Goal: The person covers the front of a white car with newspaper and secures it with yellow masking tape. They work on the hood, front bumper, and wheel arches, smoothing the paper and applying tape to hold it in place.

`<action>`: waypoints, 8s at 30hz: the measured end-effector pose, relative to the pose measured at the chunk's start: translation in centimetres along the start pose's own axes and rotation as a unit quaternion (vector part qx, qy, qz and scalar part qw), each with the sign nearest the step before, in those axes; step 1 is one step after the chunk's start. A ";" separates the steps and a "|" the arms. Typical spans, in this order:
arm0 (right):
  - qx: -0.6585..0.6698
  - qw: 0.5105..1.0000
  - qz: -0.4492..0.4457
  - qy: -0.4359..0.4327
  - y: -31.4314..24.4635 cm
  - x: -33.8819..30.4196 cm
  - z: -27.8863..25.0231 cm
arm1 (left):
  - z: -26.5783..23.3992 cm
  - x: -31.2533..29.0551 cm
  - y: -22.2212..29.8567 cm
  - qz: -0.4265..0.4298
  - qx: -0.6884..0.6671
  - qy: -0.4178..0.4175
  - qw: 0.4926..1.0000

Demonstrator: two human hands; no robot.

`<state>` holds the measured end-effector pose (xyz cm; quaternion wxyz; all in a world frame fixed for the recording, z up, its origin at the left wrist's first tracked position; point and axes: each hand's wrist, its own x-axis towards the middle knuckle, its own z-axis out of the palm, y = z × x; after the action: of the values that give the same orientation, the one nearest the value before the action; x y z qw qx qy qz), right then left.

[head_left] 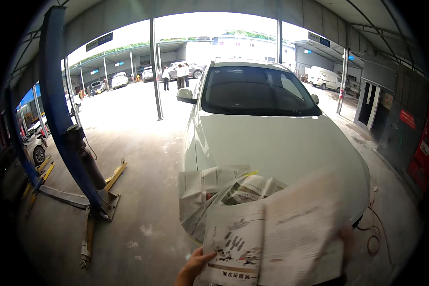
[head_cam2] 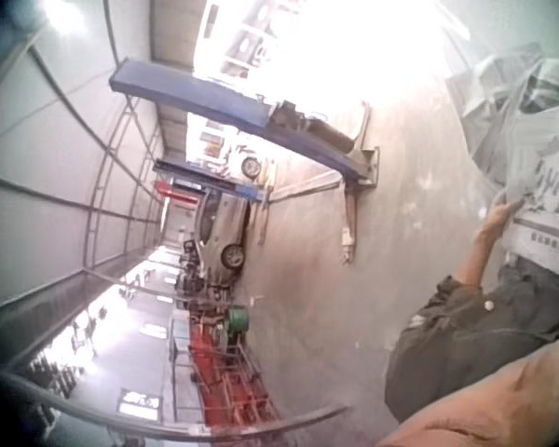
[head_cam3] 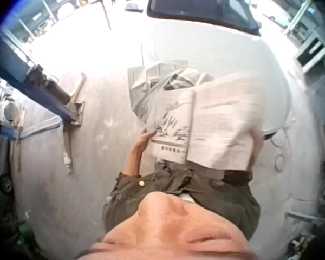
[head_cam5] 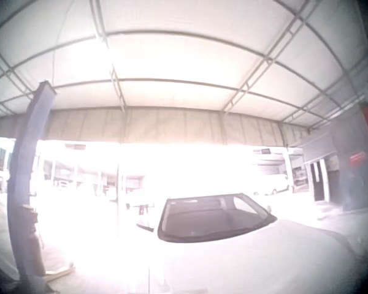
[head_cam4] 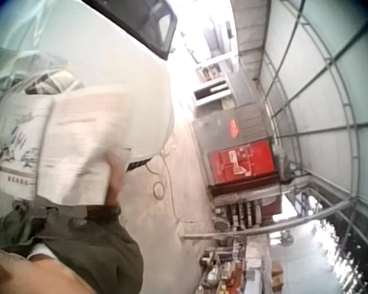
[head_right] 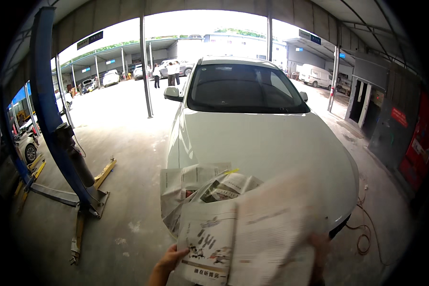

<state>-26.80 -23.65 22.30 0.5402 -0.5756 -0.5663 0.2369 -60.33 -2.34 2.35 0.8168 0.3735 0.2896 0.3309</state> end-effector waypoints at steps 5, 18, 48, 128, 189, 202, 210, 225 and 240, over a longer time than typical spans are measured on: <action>-0.020 0.997 0.025 0.073 -0.5 1.5 -0.8 | 1.8 11.3 12.0 0.042 0.111 -0.056 0.991; -0.080 0.979 0.078 0.171 -3.0 1.3 -1.4 | 4.3 46.6 15.8 0.103 -0.103 0.139 0.979; -0.377 0.897 -0.227 -0.045 1.2 3.0 -14.2 | 27.9 -6.1 6.3 0.331 0.587 -0.101 0.732; 0.089 0.952 0.131 -0.263 11.9 -31.2 -11.3 | 38.9 -25.5 -31.7 0.048 0.051 0.215 0.974; 0.412 0.744 0.332 -0.408 11.5 -31.5 -10.1 | 41.6 -31.4 -32.3 0.184 0.642 0.278 0.690; 0.283 0.883 0.136 -0.349 9.8 -31.8 -10.8 | 42.8 -30.3 -30.6 0.231 0.592 0.306 0.709; 0.301 0.876 0.142 -0.349 10.5 -31.6 -9.7 | 42.0 -29.5 -30.6 0.224 0.568 0.307 0.730; 0.331 0.870 0.166 -0.325 9.6 -30.8 -8.4 | 41.2 -28.4 -30.0 0.244 0.192 0.280 0.908; -0.022 0.994 0.102 -0.022 23.9 -24.7 -15.9 | 27.7 -38.8 -11.6 0.492 0.270 0.655 0.506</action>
<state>-9.39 -46.34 -2.50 0.4878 -0.6371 -0.5212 0.2907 -60.41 -49.08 17.16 -0.0406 0.3351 0.5875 0.7354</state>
